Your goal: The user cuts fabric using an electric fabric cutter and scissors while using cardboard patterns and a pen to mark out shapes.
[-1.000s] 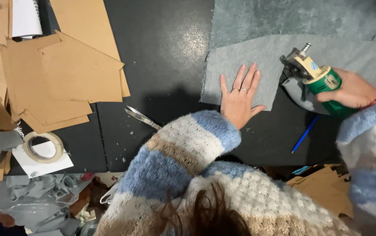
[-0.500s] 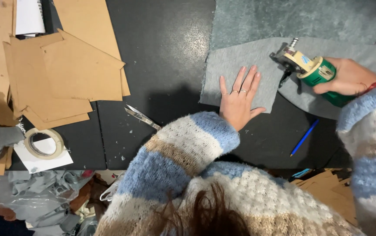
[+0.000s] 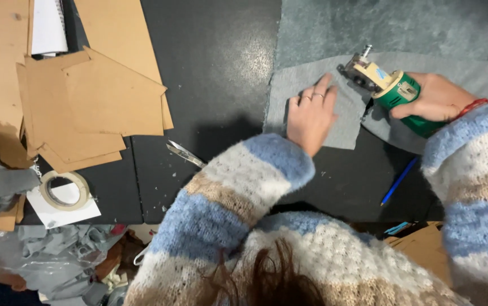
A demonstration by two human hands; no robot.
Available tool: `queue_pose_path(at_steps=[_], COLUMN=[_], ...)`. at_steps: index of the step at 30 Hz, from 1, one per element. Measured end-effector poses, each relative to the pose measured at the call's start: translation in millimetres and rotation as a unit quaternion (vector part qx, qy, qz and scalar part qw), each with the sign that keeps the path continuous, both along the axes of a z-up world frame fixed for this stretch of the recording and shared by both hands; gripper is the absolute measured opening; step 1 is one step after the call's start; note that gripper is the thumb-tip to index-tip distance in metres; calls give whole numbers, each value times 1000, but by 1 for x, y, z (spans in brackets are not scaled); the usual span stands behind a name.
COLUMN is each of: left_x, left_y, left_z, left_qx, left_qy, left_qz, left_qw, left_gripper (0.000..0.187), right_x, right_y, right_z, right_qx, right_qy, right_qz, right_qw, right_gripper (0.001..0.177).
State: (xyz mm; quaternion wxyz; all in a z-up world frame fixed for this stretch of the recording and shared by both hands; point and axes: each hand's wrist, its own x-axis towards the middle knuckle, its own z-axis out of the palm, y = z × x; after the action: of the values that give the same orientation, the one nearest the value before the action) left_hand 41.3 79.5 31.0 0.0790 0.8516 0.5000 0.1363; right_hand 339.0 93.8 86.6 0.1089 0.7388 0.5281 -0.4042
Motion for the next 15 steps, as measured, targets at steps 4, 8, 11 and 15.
queue_pose_path(at_steps=[4, 8, 11, 15], left_x=[-8, -9, -11, -9], left_y=[17, 19, 17, 18], left_z=[-17, -27, -13, -10], left_qx=[54, 64, 62, 53], left_qy=[0, 45, 42, 64], left_qz=[-8, -27, -9, -1], left_qw=[998, 997, 997, 997], left_gripper=[78, 91, 91, 92], right_x=[-1, -23, -41, -96], right_y=[-3, -11, -37, -56], right_z=[-7, 8, 12, 33], right_qx=[5, 5, 2, -13], right_qy=[14, 43, 44, 61], right_qz=[-5, -43, -99, -220], right_qw=[1000, 998, 994, 974], right_gripper=[82, 79, 65, 56])
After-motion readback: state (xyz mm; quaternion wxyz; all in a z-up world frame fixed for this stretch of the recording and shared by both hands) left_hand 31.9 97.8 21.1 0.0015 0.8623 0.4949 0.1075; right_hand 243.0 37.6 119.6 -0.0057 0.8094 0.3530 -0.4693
